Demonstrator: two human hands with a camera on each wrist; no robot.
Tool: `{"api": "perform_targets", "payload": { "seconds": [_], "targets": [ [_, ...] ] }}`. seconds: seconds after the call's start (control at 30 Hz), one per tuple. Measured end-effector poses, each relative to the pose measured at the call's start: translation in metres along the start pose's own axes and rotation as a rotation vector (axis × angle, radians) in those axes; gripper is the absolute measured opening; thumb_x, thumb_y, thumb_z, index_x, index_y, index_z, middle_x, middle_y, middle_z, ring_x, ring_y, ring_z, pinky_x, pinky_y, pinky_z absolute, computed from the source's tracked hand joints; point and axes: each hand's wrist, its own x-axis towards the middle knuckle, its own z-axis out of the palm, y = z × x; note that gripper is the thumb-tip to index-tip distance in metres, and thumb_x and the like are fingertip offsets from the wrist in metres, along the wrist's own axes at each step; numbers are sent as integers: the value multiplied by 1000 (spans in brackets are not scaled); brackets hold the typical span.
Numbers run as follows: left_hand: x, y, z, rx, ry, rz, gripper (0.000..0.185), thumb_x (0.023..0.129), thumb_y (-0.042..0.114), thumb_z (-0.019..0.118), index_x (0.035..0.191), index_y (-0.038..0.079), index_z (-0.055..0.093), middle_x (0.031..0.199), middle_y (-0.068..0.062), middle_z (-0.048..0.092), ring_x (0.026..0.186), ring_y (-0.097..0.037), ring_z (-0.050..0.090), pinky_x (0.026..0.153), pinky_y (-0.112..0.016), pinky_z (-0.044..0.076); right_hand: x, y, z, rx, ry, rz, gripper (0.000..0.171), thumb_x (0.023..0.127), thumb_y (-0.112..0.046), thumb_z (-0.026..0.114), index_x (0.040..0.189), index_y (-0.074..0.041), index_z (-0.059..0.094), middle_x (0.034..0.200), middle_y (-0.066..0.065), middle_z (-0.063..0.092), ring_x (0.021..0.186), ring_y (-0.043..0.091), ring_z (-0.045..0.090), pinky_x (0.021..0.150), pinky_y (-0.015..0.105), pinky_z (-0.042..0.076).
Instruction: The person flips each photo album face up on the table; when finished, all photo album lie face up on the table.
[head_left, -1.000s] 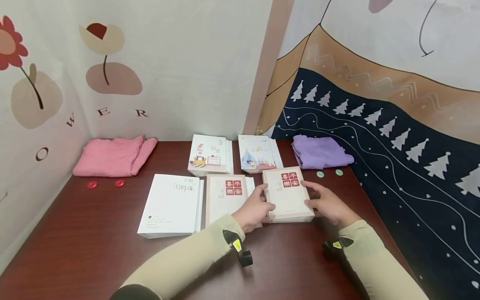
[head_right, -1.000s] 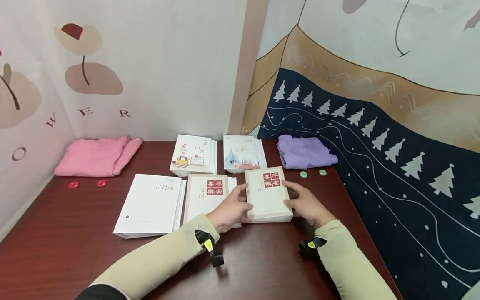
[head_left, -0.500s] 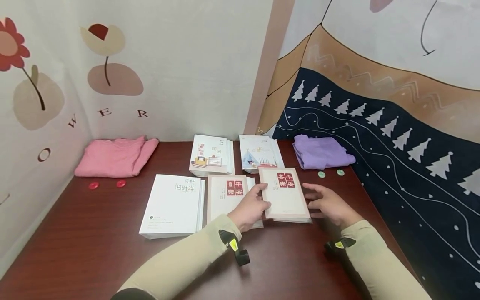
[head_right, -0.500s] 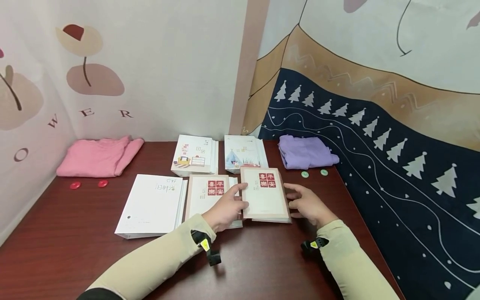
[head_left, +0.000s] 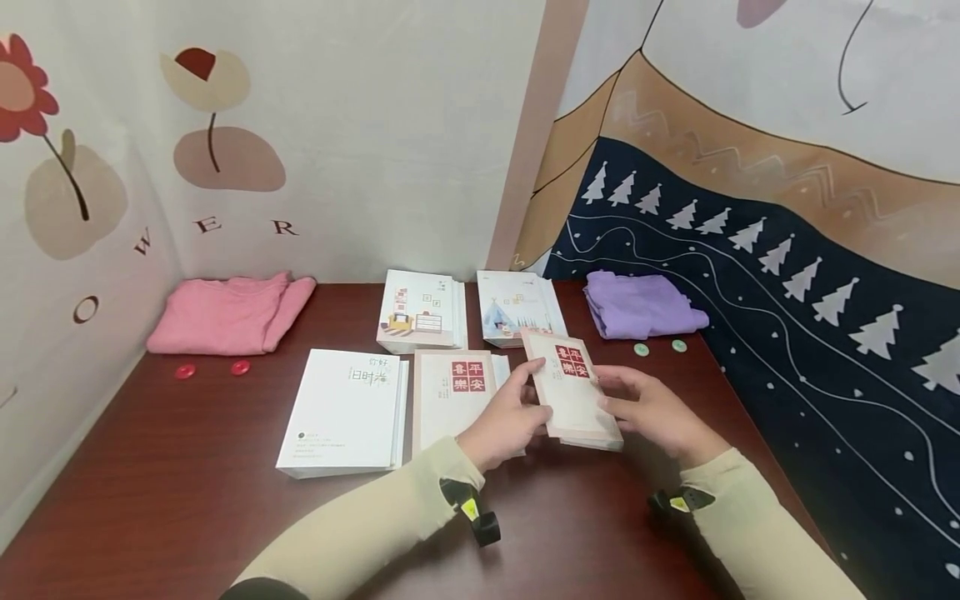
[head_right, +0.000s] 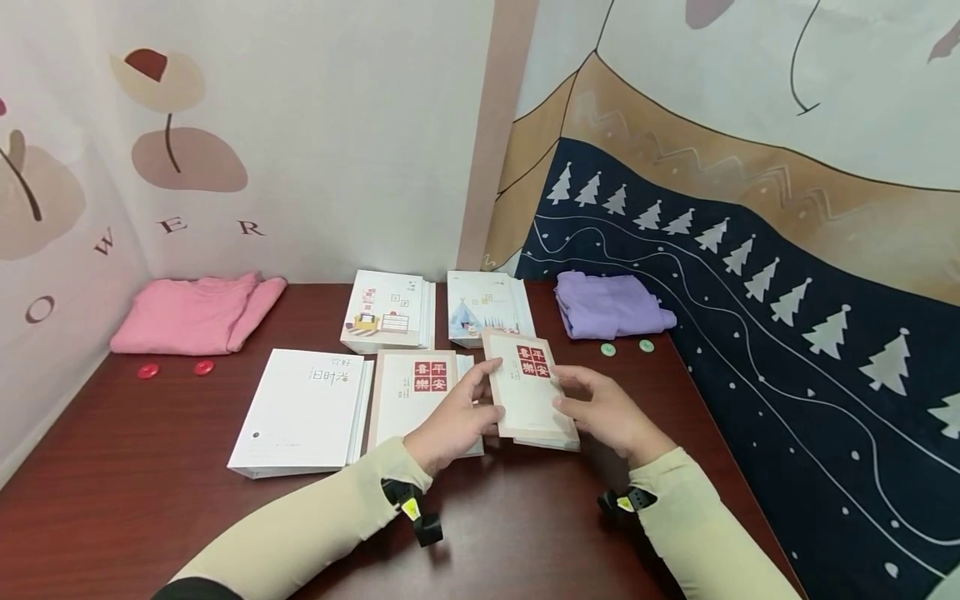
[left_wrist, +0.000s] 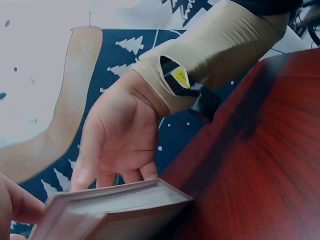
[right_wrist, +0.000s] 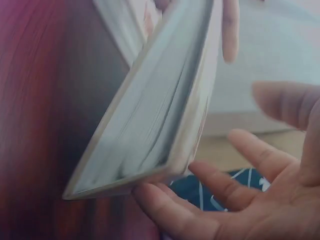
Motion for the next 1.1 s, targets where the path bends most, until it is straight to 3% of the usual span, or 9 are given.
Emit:
{"api": "perform_targets", "payload": {
  "seconds": [0.13,0.23,0.3,0.4,0.47,0.57,0.67,0.9,1.1],
  "targets": [
    [-4,10,1,-18,-23,95,75,106,6,54,170,22,18,137,-24,54,116,-32,68,100,-52,58,-10,-10,6,96,-69,-119,67,105,-25,66,163,-13,37,157,27,44,138,45,52,101,55,58],
    [-4,13,2,-45,-73,149,75,108,7,50,171,25,12,148,-24,51,132,-38,61,106,-57,53,-17,-15,10,219,-121,-190,67,110,-26,55,168,-13,23,160,32,37,139,41,54,104,58,55],
    [-2,12,2,-57,-123,164,73,109,5,47,171,22,12,153,-24,49,138,-41,55,110,-59,49,-20,-18,11,308,-140,-236,67,113,-27,46,169,-14,12,163,34,31,138,35,56,103,56,55],
    [2,5,4,13,-192,146,70,110,7,46,170,18,13,155,-23,49,144,-39,50,115,-56,46,-21,-20,12,379,-123,-275,71,114,-24,42,170,-15,-1,167,33,19,134,35,57,97,52,58],
    [5,-1,5,83,-220,116,68,110,11,48,170,15,15,156,-21,51,146,-35,49,118,-51,44,-20,-20,12,285,-50,-258,79,111,-20,51,170,-15,0,169,29,16,136,36,53,97,47,58],
    [8,-7,5,163,-237,68,68,109,13,50,169,15,17,156,-20,53,147,-33,49,121,-49,41,-15,-14,11,7,90,-150,82,101,-14,66,169,-11,20,167,26,27,135,40,48,101,44,55],
    [9,-9,4,216,-203,35,70,108,13,53,169,13,19,156,-21,52,147,-34,48,123,-49,38,-12,-5,9,-203,163,-42,74,95,-9,71,161,-5,39,160,28,39,132,43,47,105,49,49],
    [11,-14,-8,342,-1,-27,72,104,16,58,168,11,25,168,-22,35,156,-36,34,127,-51,29,-9,9,3,-236,144,75,76,94,-5,68,163,-3,35,165,32,31,141,48,38,118,69,33],
    [11,-20,-8,344,-3,-73,72,103,14,59,165,0,26,166,-26,35,150,-37,43,123,-51,37,-1,20,6,-241,118,70,78,95,-14,74,161,-1,36,163,33,35,143,49,40,119,69,34]
  ]
}}
